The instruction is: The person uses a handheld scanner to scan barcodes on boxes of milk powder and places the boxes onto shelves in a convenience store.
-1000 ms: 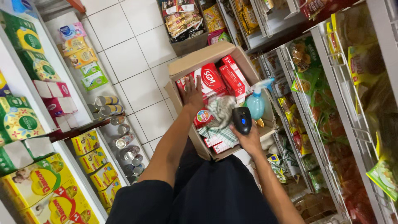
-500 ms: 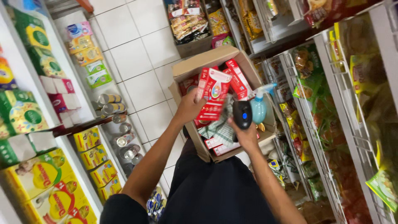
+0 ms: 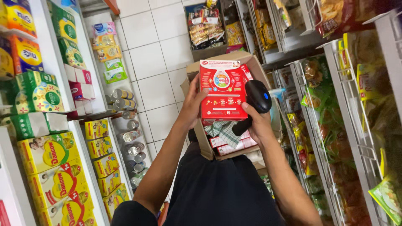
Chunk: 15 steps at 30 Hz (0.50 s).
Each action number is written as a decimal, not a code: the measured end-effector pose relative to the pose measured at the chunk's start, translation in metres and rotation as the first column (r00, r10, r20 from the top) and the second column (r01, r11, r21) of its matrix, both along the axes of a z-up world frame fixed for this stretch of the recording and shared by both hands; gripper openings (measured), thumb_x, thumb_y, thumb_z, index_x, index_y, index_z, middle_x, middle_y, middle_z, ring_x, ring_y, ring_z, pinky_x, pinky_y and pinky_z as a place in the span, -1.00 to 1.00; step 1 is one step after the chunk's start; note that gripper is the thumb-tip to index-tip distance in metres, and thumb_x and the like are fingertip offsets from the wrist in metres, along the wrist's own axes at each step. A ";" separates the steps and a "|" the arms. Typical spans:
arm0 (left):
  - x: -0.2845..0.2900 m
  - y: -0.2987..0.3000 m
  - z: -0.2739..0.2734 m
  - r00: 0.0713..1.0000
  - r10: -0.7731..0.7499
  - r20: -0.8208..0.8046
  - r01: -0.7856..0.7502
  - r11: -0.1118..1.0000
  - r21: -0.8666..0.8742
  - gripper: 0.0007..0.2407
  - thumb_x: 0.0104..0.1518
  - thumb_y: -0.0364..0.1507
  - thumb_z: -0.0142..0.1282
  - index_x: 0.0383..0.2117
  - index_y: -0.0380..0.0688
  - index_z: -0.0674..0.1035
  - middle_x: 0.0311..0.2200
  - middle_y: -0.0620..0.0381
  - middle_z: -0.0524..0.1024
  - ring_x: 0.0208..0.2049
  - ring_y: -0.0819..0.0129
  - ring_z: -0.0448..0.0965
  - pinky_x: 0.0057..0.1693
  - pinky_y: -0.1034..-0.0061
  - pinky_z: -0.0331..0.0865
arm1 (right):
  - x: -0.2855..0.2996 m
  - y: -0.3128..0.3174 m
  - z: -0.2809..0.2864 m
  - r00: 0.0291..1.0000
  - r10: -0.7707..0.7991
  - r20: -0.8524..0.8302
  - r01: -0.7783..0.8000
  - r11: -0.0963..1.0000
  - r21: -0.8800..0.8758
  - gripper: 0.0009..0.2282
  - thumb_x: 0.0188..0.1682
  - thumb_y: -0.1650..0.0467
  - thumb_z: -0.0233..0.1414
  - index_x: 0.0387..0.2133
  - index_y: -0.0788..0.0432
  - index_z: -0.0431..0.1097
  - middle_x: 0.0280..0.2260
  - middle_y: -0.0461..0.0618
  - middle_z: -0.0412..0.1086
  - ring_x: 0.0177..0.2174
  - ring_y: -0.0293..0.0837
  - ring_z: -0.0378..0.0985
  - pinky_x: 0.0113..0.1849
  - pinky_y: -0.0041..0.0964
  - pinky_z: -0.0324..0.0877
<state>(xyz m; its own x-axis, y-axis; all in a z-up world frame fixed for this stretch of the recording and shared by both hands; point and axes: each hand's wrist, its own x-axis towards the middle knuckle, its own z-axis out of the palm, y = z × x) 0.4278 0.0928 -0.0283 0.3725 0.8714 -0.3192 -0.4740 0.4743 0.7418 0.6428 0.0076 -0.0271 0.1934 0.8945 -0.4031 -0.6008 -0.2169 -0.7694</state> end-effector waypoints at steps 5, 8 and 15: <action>0.011 -0.009 0.019 1.000 0.011 -0.014 -0.010 0.999 0.046 -0.34 0.24 -0.38 0.07 0.44 -0.03 -0.03 0.25 -0.12 0.28 0.12 0.22 0.49 0.11 0.32 0.53 | 0.010 -0.006 0.020 1.000 0.026 -0.014 -0.025 0.997 0.080 -0.47 -0.04 0.49 0.19 0.24 0.21 0.23 0.09 0.04 0.37 0.05 -0.10 0.47 0.08 -0.13 0.42; 0.015 -0.021 0.030 0.999 0.013 -0.041 -0.011 0.998 0.061 -0.32 0.23 -0.38 0.07 0.46 0.02 -0.03 0.26 -0.13 0.29 0.11 0.20 0.50 0.08 0.30 0.53 | 0.015 -0.010 0.030 0.996 0.076 0.054 -0.083 0.987 0.137 -0.44 -0.07 0.49 0.19 0.25 0.21 0.21 0.09 0.04 0.37 0.05 -0.09 0.47 0.07 -0.12 0.42; 0.005 -0.065 0.025 0.991 0.023 0.129 -0.023 1.000 -0.003 -0.30 0.23 -0.35 0.08 0.47 0.08 -0.06 0.25 -0.03 0.31 0.18 0.20 0.46 0.13 0.21 0.51 | 0.022 -0.021 0.025 0.987 0.160 -0.013 -0.157 0.977 0.144 -0.44 -0.11 0.54 0.20 0.22 0.24 0.23 0.08 0.07 0.39 0.05 -0.08 0.49 0.08 -0.12 0.43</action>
